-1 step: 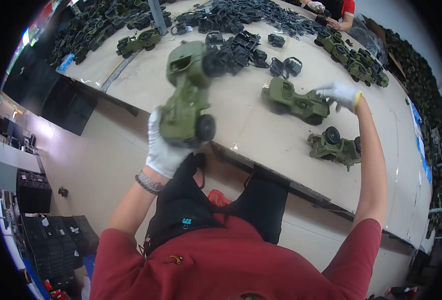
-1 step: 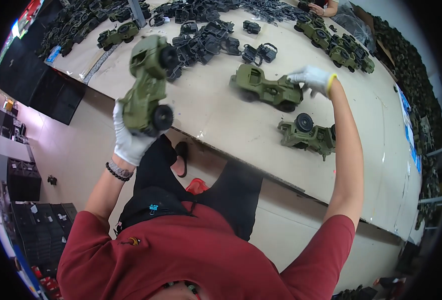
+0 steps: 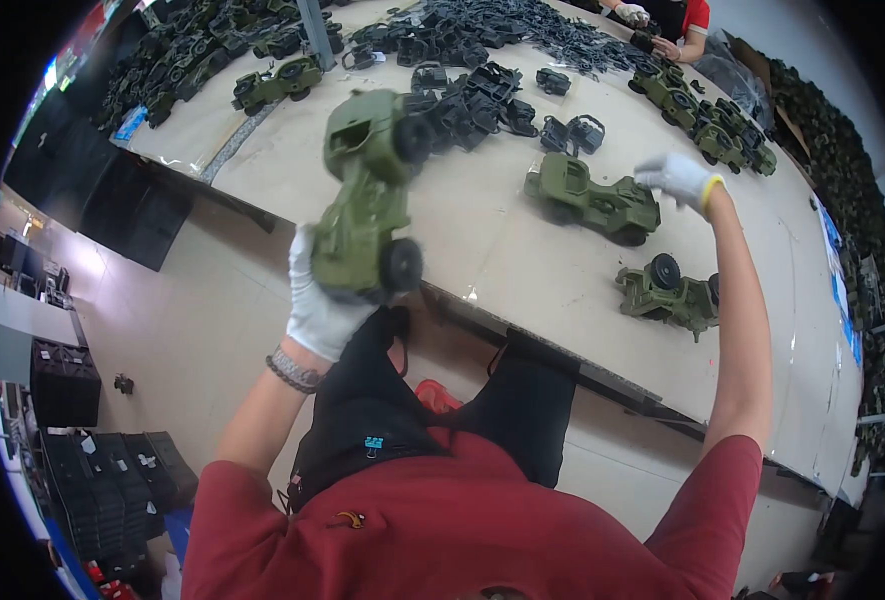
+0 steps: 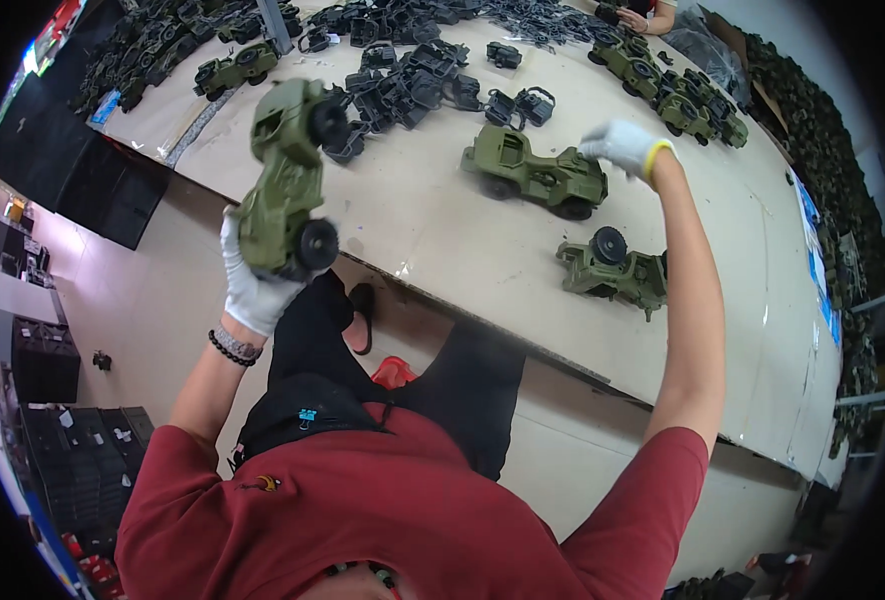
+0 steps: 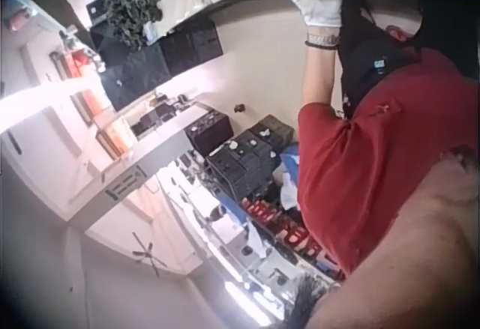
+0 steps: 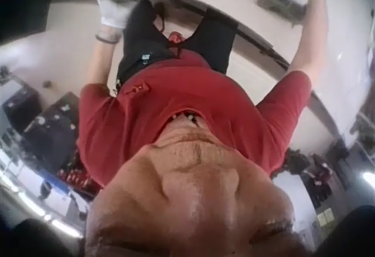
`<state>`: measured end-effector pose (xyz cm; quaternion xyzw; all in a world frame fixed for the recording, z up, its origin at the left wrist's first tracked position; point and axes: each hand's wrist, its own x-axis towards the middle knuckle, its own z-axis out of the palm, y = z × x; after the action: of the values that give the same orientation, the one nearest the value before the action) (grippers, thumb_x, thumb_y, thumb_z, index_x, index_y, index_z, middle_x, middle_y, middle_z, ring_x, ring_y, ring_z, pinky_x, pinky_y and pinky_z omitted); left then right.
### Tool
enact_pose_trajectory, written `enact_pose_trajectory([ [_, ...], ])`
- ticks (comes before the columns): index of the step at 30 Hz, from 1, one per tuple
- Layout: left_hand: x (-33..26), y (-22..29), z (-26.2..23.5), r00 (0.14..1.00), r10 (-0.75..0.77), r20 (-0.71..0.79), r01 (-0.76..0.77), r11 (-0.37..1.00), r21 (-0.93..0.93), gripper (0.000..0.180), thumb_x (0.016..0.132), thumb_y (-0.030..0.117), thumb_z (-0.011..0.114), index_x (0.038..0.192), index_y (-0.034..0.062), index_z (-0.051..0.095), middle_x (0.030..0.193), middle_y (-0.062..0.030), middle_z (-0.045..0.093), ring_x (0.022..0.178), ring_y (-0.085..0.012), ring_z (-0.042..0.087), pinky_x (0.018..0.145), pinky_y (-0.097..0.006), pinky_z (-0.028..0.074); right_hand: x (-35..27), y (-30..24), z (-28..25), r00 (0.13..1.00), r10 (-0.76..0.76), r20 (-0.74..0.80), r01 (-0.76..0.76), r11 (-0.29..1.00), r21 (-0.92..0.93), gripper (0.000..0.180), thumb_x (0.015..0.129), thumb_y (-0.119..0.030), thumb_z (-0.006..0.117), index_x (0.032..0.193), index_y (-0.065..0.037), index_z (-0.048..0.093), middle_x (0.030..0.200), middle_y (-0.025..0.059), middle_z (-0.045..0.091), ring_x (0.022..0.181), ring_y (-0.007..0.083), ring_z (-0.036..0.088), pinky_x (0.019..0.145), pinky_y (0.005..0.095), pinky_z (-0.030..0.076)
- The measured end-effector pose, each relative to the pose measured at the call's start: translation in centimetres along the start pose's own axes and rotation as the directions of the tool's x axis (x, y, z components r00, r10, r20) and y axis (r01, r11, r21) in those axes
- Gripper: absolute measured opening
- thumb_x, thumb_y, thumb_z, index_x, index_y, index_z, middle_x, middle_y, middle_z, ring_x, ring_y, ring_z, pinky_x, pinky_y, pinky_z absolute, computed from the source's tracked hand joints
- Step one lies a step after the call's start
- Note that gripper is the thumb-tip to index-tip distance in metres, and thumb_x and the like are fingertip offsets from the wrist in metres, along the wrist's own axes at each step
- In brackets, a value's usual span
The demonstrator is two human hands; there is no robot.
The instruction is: The person assembles toy vehicles by attaching plastic components to vehicle bodies by hand, then gathers and packs the assembled vehicles into a plastic crate.
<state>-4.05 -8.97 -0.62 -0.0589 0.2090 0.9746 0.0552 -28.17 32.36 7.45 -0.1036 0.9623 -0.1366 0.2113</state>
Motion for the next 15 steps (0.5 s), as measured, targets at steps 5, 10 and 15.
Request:
enact_pose_trajectory([
  [5, -2.6, 1.5, -3.9, 0.989, -0.078, 0.128, 0.066, 0.993, 0.095, 0.090, 0.084, 0.061, 0.066, 0.150, 0.0065, 0.038, 0.142, -0.0197, 0.052, 0.126, -0.0415, 0.055, 0.106, -0.055, 0.046, 7.4, -6.2, 1.0, 0.870, -0.391, -0.300, 0.315, 0.910, -0.271, 0.053, 0.083, -0.035, 0.068, 0.130, -0.010, 0.065, 0.118, 0.0204, 0.069, 0.106, 0.0364, 0.067, 0.095, 0.0409, 0.053],
  [10, -2.7, 1.6, -2.0, 0.939, -0.254, 0.233, 0.202, 0.953, 0.225, 0.088, 0.087, 0.054, 0.065, 0.152, 0.0033, 0.034, 0.141, -0.0223, 0.052, 0.122, -0.0469, 0.057, 0.102, -0.051, 0.049, 13.1, -9.5, 5.7, 0.949, -0.221, -0.224, 0.134, 0.928, -0.348, 0.073, 0.077, -0.049, 0.076, 0.136, -0.009, 0.059, 0.128, 0.0200, 0.065, 0.119, 0.0376, 0.062, 0.102, 0.0407, 0.049],
  [15, -1.3, 1.3, -3.1, 0.895, -0.342, 0.287, 0.321, 0.940, 0.118, 0.078, 0.093, 0.050, 0.062, 0.150, 0.0023, 0.038, 0.142, -0.0224, 0.052, 0.123, -0.0410, 0.058, 0.102, -0.050, 0.049, 14.4, -7.3, 4.8, 0.922, -0.157, -0.353, 0.067, 0.964, -0.256, 0.047, 0.079, -0.036, 0.073, 0.117, -0.008, 0.067, 0.114, 0.0189, 0.071, 0.106, 0.0345, 0.068, 0.094, 0.0406, 0.052],
])
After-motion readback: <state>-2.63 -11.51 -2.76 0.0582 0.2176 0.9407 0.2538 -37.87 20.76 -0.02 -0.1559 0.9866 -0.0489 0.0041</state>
